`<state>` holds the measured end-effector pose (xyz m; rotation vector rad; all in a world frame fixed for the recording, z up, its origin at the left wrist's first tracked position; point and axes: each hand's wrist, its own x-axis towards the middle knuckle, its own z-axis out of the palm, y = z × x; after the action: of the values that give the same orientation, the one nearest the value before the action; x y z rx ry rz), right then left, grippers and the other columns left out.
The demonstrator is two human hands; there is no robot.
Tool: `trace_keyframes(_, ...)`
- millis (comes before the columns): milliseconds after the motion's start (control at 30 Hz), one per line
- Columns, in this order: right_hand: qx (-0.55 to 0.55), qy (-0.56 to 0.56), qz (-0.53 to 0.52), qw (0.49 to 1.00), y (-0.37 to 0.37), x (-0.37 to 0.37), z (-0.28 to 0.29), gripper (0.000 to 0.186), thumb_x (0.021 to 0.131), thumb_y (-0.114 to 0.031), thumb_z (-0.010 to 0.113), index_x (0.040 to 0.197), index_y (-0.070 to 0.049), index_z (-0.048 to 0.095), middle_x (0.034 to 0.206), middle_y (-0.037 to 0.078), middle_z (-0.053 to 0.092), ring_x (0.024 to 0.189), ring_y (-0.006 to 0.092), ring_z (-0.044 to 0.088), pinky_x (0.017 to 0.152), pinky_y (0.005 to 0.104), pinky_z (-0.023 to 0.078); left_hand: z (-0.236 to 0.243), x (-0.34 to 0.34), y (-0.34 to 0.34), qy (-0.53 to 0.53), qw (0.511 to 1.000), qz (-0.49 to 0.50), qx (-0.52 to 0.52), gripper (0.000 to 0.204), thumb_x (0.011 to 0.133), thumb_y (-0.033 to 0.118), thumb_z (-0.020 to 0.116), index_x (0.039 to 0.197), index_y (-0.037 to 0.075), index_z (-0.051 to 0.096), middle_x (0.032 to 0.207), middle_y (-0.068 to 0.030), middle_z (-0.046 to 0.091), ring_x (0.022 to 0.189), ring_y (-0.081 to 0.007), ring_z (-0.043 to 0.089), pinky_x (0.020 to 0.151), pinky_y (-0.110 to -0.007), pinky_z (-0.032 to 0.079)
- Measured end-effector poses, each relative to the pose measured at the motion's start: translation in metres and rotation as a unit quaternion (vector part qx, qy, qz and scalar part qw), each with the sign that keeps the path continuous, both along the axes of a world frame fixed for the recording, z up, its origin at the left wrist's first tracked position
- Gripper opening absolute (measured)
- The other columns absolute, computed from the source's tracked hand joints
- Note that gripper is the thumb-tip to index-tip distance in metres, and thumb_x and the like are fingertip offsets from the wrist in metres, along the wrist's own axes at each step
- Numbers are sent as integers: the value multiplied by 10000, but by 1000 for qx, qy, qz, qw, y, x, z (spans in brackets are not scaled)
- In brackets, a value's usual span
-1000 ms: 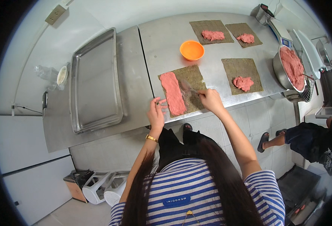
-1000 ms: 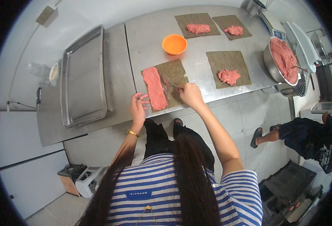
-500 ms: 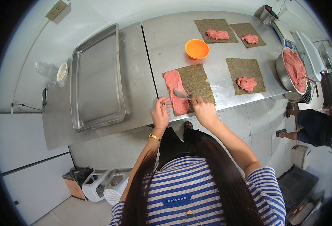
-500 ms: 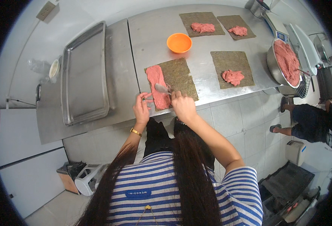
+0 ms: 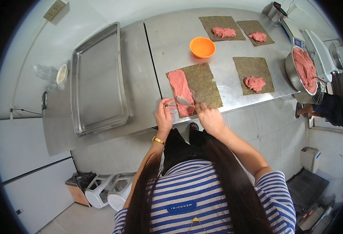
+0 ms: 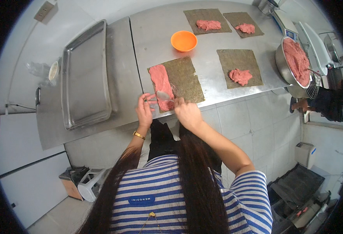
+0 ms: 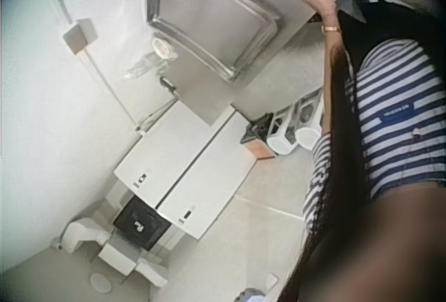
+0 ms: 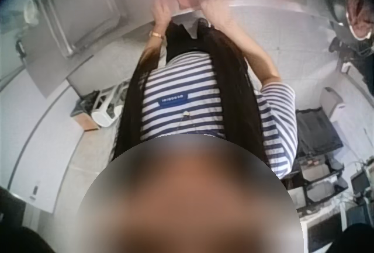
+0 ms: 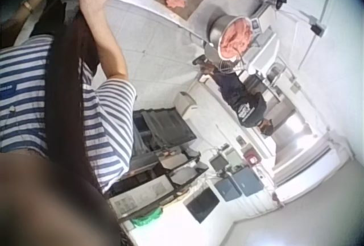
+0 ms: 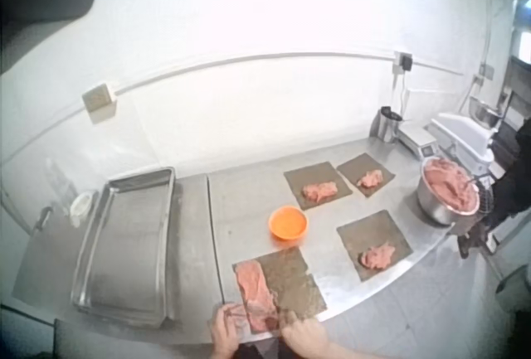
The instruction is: The person cleans a metal tray with a brush and liquid, then spreads pink ground meat onto several sheets of nori using a spoon. The person places the tray on a shelf and continues spreading meat on additional nori sheets.
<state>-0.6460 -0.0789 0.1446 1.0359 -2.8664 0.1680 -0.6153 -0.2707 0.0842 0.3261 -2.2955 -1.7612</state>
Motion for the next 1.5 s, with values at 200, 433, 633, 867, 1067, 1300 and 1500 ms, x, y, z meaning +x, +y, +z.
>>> trace_keyframes(200, -9, -114, 0, 993, 18, 9, 21, 228, 725, -56, 559, 947, -22, 596, 820, 102, 596, 658, 253, 653, 555, 361, 529, 3, 0, -1, 6, 1000, 4, 16, 326, 991, 233, 291, 1159, 16, 466, 1057, -123, 664, 821, -173, 670, 580, -243, 524)
trace_keyframes(433, 42, -95, 8, 995, 14, 27, 11, 255, 731, -72, 549, 980, -28, 584, 811, 91, 585, 664, 242, 654, 566, 347, 533, 3, 0, -3, -6, 999, 3, 52, 325, 993, 233, 291, 1162, 15, 461, 1054, -133, 663, 824, -194, 680, 582, -252, 529)
trace_keyframes(633, 17, -115, 35, 993, 21, 37, 11, 280, 716, -72, 555, 992, -40, 591, 806, 83, 581, 680, 245, 650, 565, 357, 529, 1, -1, -6, -8, 998, -4, 54, 318, 990, 226, 297, 1160, 16, 463, 1055, -137, 661, 826, -200, 682, 594, -250, 534)
trace_keyframes(867, -16, -81, -5, 997, 30, 22, 35, 167, 739, -93, 563, 889, -36, 611, 804, 82, 591, 750, 244, 636, 608, 354, 527, 0, -1, -6, -10, 999, -2, 46, 320, 992, 228, 298, 1160, 12, 464, 1060, -138, 659, 823, -201, 682, 596, -245, 533)
trace_keyframes(1067, 14, -19, 80, 996, 32, 2, 42, 106, 737, -99, 564, 786, -26, 624, 804, 79, 570, 783, 233, 594, 702, 343, 469, -1, 0, -6, -7, 999, -7, 46, 330, 997, 239, 294, 1158, 8, 466, 1062, -140, 660, 827, -202, 681, 603, -252, 533)
trace_keyframes(1300, 21, 53, 76, 995, 24, -26, 39, 109, 715, -103, 570, 693, -20, 637, 797, 90, 576, 766, 232, 598, 676, 340, 478, -1, 0, -7, -5, 999, -6, 37, 336, 999, 242, 288, 1158, 7, 468, 1060, -135, 661, 832, -202, 681, 610, -258, 536)
trace_keyframes(1500, 73, -32, 59, 995, 32, -5, 40, 93, 723, -87, 567, 724, -24, 635, 782, 97, 578, 716, 252, 626, 593, 370, 513, -1, 0, -6, -9, 999, -6, 38, 334, 995, 233, 288, 1145, 4, 479, 1057, -136, 662, 831, -203, 682, 613, -259, 540)
